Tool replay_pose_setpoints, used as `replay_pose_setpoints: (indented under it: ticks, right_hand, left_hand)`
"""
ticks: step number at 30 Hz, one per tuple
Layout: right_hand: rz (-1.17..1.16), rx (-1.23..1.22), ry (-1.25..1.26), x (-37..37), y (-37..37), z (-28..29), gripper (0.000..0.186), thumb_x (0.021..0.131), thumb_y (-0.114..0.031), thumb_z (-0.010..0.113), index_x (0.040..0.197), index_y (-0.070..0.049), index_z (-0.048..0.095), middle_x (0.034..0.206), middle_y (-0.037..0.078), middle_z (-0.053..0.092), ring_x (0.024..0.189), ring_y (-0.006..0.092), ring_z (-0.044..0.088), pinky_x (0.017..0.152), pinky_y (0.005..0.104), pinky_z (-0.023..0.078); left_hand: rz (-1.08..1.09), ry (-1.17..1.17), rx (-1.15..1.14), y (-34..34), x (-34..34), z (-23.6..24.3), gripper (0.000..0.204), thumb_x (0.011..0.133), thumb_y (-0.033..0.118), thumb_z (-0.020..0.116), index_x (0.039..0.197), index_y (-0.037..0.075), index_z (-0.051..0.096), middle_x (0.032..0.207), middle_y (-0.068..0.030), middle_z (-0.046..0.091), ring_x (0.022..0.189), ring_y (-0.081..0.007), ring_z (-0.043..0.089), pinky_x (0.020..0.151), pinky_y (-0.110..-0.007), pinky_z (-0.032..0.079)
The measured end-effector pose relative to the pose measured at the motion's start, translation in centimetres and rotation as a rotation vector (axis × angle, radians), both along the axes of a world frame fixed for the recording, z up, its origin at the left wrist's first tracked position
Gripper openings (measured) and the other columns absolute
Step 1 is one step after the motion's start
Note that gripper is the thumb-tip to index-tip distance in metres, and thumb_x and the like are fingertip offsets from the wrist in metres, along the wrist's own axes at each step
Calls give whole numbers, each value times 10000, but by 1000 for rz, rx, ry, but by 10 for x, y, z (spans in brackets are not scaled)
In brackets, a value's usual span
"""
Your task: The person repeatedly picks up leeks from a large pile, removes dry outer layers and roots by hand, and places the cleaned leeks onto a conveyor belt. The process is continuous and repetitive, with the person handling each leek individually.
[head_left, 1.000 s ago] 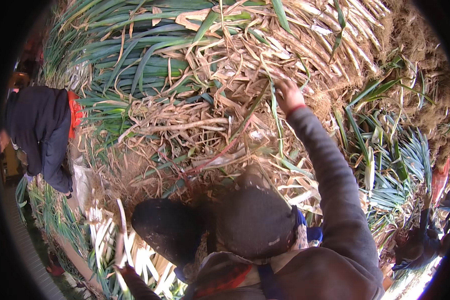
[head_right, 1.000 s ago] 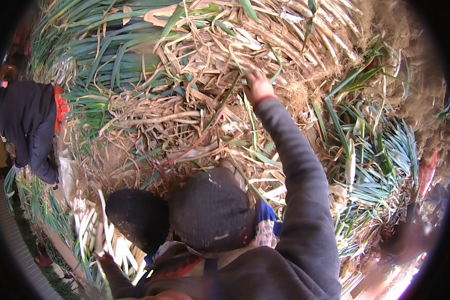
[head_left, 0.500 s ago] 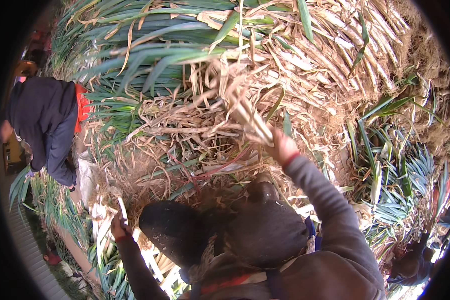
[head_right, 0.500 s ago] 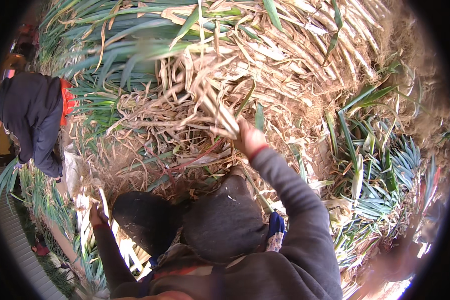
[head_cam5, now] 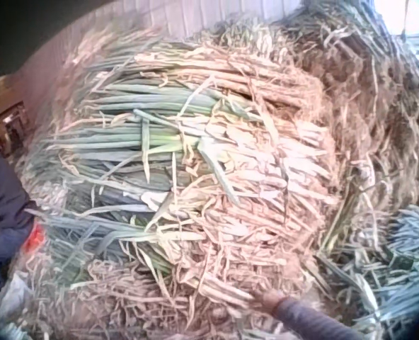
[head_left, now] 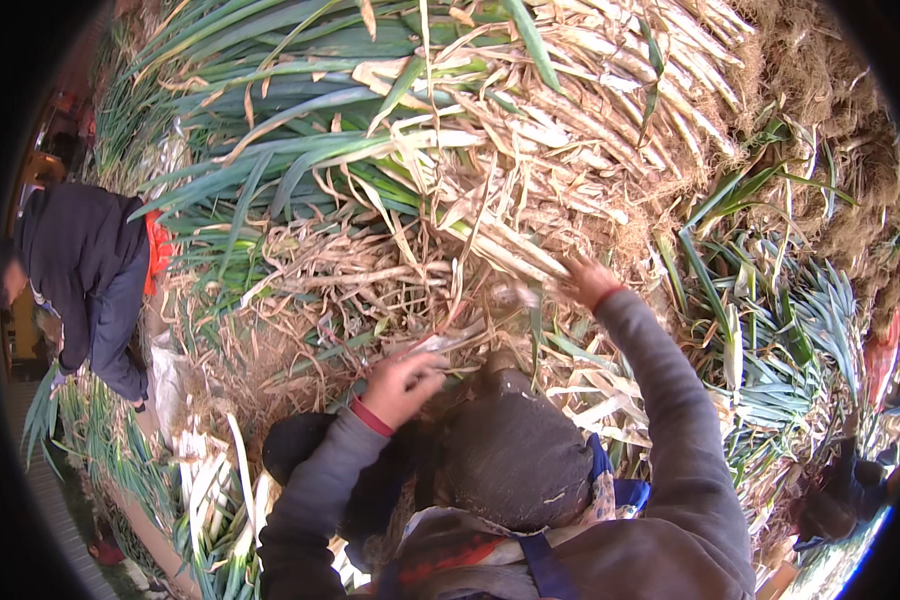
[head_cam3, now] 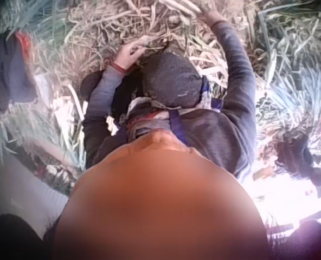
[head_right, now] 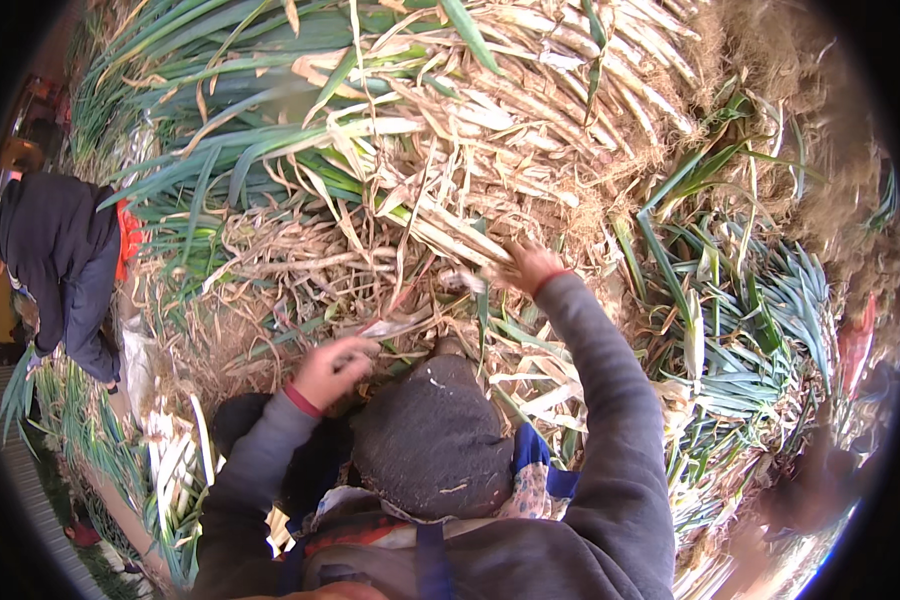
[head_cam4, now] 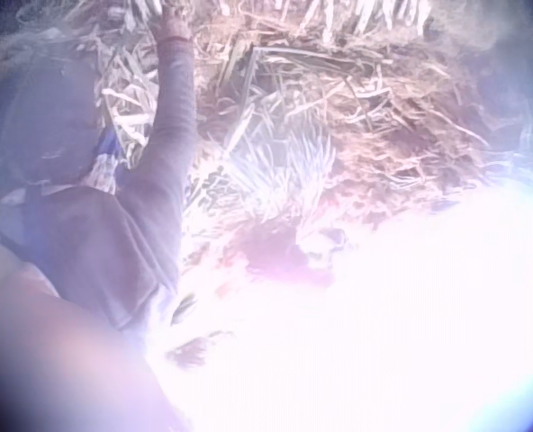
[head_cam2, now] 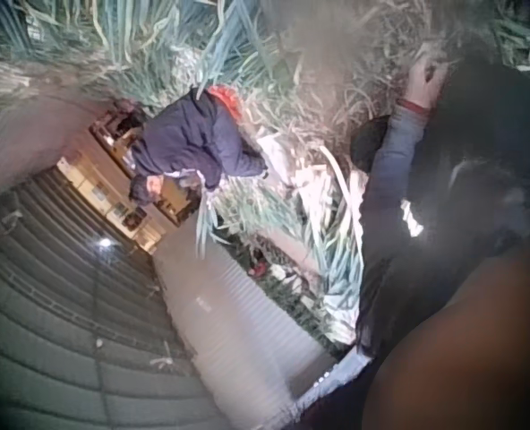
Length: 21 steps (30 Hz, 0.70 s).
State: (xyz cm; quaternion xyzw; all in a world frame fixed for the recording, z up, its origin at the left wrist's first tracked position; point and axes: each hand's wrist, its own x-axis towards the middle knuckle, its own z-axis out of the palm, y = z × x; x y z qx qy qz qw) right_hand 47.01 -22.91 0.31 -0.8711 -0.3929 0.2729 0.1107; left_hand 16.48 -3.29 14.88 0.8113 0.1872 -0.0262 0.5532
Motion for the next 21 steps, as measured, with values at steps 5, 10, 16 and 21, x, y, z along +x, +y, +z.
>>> replay_pose_setpoints:
  ticks: [5,10,16,21]
  right_hand:
    - [33,779,-471,98,123,37,596,704,-214,729,1240,-92,499,1133,189,521,1029,354,516,898,427,433]
    - [-151,264,-333,137,185,36,797,656,-409,753,1321,-142,403,1309,132,444,1188,331,453,975,548,334]
    - [8,-33,-161,169,184,33,431,642,-462,756,875,-104,695,888,136,667,840,276,637,793,342,497]
    - [24,121,-244,133,162,37,413,683,-435,738,820,-54,657,801,140,648,731,234,635,684,351,527]
  left_hand:
    - [-58,260,19,9,-6,-35,245,859,156,602,1061,18,608,878,-71,655,800,-109,619,727,-263,488]
    - [48,244,46,29,-4,-46,296,843,192,614,1080,15,602,950,-107,654,840,-178,643,747,-299,493]
    - [51,257,47,36,3,-49,312,836,218,613,1090,37,605,983,-118,654,889,-203,641,762,-308,490]
    - [-9,237,153,33,-2,-50,313,840,245,599,1091,57,607,974,-120,655,879,-223,642,764,-317,488]
